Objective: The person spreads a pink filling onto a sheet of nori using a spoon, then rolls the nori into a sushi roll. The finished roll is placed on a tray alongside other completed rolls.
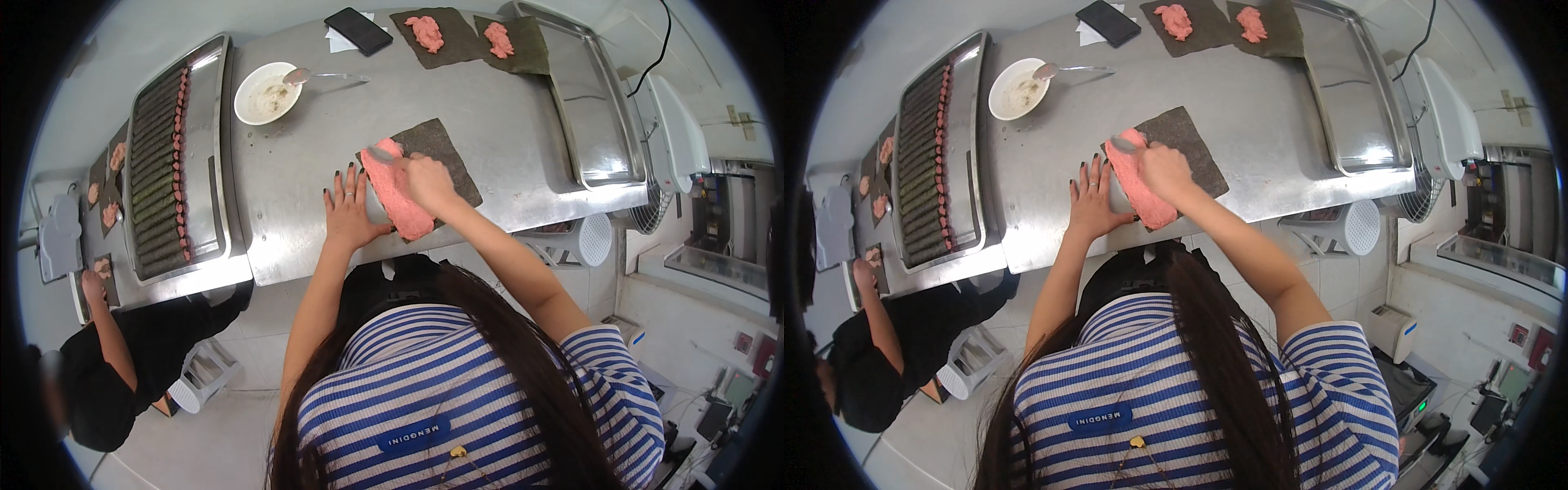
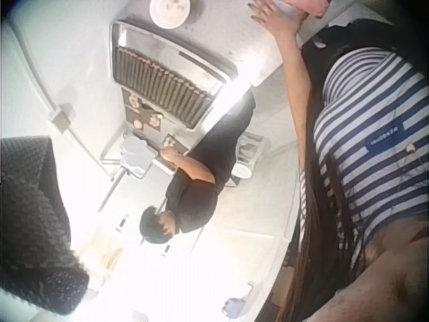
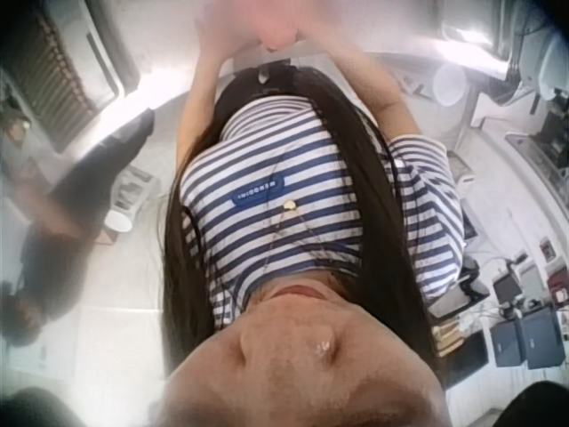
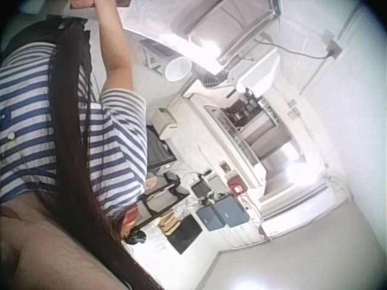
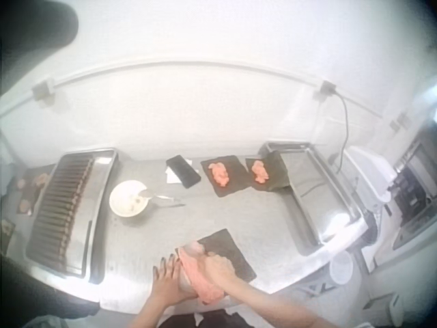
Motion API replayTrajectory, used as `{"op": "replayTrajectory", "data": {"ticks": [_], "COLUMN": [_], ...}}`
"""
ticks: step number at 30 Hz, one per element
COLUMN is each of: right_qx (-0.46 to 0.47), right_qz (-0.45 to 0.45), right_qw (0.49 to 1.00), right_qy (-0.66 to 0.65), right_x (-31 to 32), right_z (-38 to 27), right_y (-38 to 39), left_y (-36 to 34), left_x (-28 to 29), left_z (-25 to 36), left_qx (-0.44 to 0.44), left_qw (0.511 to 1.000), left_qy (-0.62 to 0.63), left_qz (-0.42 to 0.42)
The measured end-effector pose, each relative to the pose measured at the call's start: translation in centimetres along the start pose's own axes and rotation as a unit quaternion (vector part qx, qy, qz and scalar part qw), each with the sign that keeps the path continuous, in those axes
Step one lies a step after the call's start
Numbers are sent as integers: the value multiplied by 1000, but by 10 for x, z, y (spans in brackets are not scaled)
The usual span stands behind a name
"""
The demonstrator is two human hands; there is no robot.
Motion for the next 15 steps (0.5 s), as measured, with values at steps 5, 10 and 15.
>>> {"op": "replayTrajectory", "data": {"ticks": [5,10,15], "right_qx": [22,-16,11], "right_qz": [0,14,-45], "right_qw": [998,1000,997], "right_qy": [-53,8,65], "right_x": [12,18,-4], "right_z": [-16,6,-5], "right_y": [6,8,50], "left_y": [-1,0,-1], "left_x": [-4,1,-2], "left_z": [-3,1,-1], "left_qx": [12,8,11], "left_qw": [1000,1000,1000], "left_qy": [-5,8,9], "left_qz": [-17,-15,-20]}}
Point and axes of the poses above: each hand's wrist, its own y-axis away from the middle knuckle, its own x-axis out of the back of the hand, z = x × y, the point moved 4 cm from there along -y, towards the middle knuckle, and after that the axes turned 4 degrees about -z, right-handed, at the moved point
